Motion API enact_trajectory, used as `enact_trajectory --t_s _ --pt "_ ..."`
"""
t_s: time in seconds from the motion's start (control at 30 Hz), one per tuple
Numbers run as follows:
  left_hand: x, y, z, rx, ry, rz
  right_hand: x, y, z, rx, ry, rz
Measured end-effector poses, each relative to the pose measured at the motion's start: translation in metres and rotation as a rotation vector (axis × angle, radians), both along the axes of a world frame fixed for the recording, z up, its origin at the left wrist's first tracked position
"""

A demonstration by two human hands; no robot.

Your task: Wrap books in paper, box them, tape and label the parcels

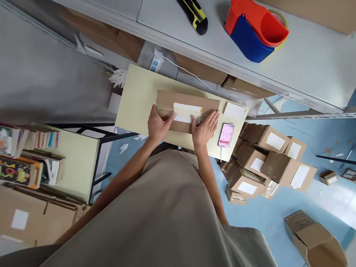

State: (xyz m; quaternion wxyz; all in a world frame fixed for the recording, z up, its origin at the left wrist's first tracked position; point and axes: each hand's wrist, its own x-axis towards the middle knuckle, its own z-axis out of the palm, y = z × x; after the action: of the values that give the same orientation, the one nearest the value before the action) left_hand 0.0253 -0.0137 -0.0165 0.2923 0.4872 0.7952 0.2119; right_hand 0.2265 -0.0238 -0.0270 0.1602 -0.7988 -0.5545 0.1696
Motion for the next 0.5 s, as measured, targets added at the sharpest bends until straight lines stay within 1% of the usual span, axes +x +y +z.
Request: enact_trajectory --t_s 0.07,0.13,0.23,0.33,0.43,0.5 --pt "-0.006 0.002 0.002 -0.083 -0.016 0.022 0.001 0.001 0.002 -0.028 -0.016 -0.012" --pt "-0.013 0.003 0.005 -0.138 -0.028 0.018 0.002 0.000 0.002 -0.041 -0.019 -0.020" --pt "-0.024 0.005 0.010 -0.157 -0.043 -0.019 0.004 0.002 -0.001 -0.044 -0.007 -0.042" --pt "-0.030 0.012 0.015 -0.195 -0.046 -0.048 0.008 0.006 -0.007 -0.058 0.006 -0.146" --pt "-0.032 0.021 0.015 -0.251 -0.025 -0.048 0.018 0.008 -0.013 -0.066 0.054 -0.211" --pt "-0.032 0.026 0.013 -0.242 -0.007 -0.037 0.028 0.008 -0.015 -0.064 0.110 -0.223"
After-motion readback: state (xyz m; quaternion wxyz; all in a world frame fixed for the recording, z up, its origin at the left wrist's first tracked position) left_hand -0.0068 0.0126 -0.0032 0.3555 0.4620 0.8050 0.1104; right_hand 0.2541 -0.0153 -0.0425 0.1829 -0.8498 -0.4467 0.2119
